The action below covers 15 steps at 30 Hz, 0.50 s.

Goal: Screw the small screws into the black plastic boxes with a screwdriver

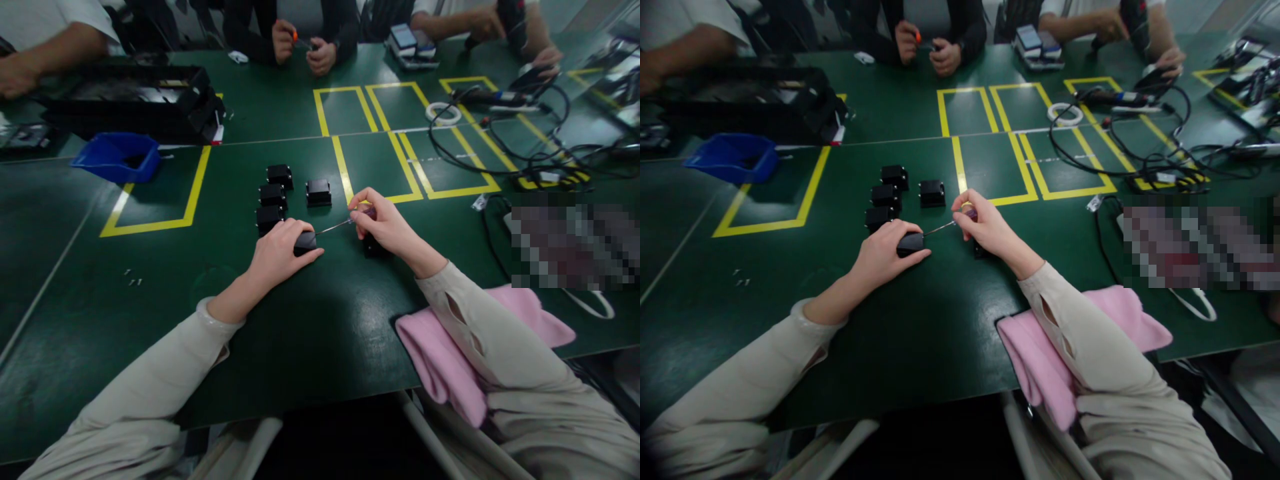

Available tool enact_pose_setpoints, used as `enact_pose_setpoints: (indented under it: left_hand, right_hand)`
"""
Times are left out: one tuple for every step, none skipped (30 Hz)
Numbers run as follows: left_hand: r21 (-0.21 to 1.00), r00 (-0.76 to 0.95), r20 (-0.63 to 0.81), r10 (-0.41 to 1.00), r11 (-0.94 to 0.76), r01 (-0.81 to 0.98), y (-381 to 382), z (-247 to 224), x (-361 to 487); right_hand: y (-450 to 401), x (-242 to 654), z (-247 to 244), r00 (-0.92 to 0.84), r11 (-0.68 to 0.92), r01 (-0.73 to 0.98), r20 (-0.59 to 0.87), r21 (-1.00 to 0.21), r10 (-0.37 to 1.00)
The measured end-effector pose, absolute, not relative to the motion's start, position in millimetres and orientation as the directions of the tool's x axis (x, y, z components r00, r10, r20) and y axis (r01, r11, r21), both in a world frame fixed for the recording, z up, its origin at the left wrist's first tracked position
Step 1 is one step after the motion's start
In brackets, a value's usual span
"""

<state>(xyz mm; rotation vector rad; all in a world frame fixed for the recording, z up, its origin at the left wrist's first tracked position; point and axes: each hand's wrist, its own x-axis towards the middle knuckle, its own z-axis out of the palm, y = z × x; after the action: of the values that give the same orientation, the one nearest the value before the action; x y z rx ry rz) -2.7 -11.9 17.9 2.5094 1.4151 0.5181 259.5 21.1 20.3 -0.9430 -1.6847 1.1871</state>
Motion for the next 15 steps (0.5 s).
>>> enact_pose_setpoints:
  left_hand:
    - [0.351, 0.475, 0.199, 0.857, -0.515, 0.782, -11.9, 17.8, -2.7]
    - [0.349, 0.474, 0.201, 0.857, -0.515, 0.783, -11.9, 17.7, -2.8]
    - [0.347, 0.474, 0.203, 0.857, -0.516, 0.783, -11.9, 17.5, -2.8]
    - [0.345, 0.474, 0.206, 0.856, -0.517, 0.783, -11.8, 17.3, -2.8]
    - [0.342, 0.475, 0.208, 0.855, -0.519, 0.783, -11.8, 17.1, -2.8]
    - [0.339, 0.478, 0.208, 0.853, -0.521, 0.783, -11.7, 17.1, -2.9]
    - [0.335, 0.480, 0.206, 0.852, -0.523, 0.784, -11.6, 17.0, -2.9]
    - [0.333, 0.481, 0.204, 0.852, -0.523, 0.785, -11.5, 17.1, -3.0]
    - [0.332, 0.481, 0.202, 0.853, -0.522, 0.786, -11.4, 17.1, -3.1]
    - [0.332, 0.481, 0.200, 0.854, -0.520, 0.787, -11.4, 17.1, -3.1]
    - [0.333, 0.481, 0.199, 0.854, -0.520, 0.787, -11.3, 17.1, -3.2]
    - [0.333, 0.481, 0.200, 0.854, -0.521, 0.786, -11.3, 17.1, -3.3]
    - [0.334, 0.482, 0.202, 0.853, -0.522, 0.785, -11.3, 17.0, -3.3]
    - [0.335, 0.483, 0.204, 0.852, -0.524, 0.783, -11.3, 16.9, -3.3]
    - [0.335, 0.483, 0.206, 0.851, -0.525, 0.782, -11.3, 16.8, -3.2]
  right_hand:
    - [21.1, 259.4, 20.1, -0.355, 0.275, 0.105, 0.222, -0.956, 0.908]
    - [21.2, 259.4, 19.7, -0.353, 0.281, 0.109, 0.227, -0.954, 0.908]
    - [21.3, 259.3, 19.1, -0.352, 0.282, 0.112, 0.227, -0.953, 0.908]
    - [21.4, 259.2, 18.5, -0.353, 0.278, 0.111, 0.223, -0.954, 0.908]
    - [21.6, 259.2, 17.8, -0.357, 0.272, 0.108, 0.218, -0.956, 0.908]
    - [21.7, 259.3, 17.2, -0.363, 0.266, 0.102, 0.213, -0.959, 0.907]
    - [21.9, 259.5, 16.7, -0.370, 0.262, 0.097, 0.210, -0.960, 0.905]
    - [22.0, 259.9, 16.6, -0.377, 0.263, 0.096, 0.210, -0.960, 0.902]
    - [22.0, 260.4, 16.7, -0.382, 0.269, 0.101, 0.212, -0.958, 0.900]
    - [22.0, 260.8, 17.1, -0.383, 0.277, 0.113, 0.215, -0.954, 0.898]
    - [21.9, 261.2, 17.7, -0.381, 0.284, 0.127, 0.217, -0.951, 0.899]
    - [21.7, 261.4, 18.5, -0.377, 0.287, 0.137, 0.218, -0.948, 0.900]
    - [21.4, 261.4, 19.2, -0.373, 0.287, 0.143, 0.217, -0.947, 0.902]
    - [21.2, 261.0, 19.8, -0.370, 0.282, 0.142, 0.214, -0.949, 0.904]
    - [21.0, 260.5, 20.1, -0.367, 0.275, 0.135, 0.210, -0.952, 0.906]
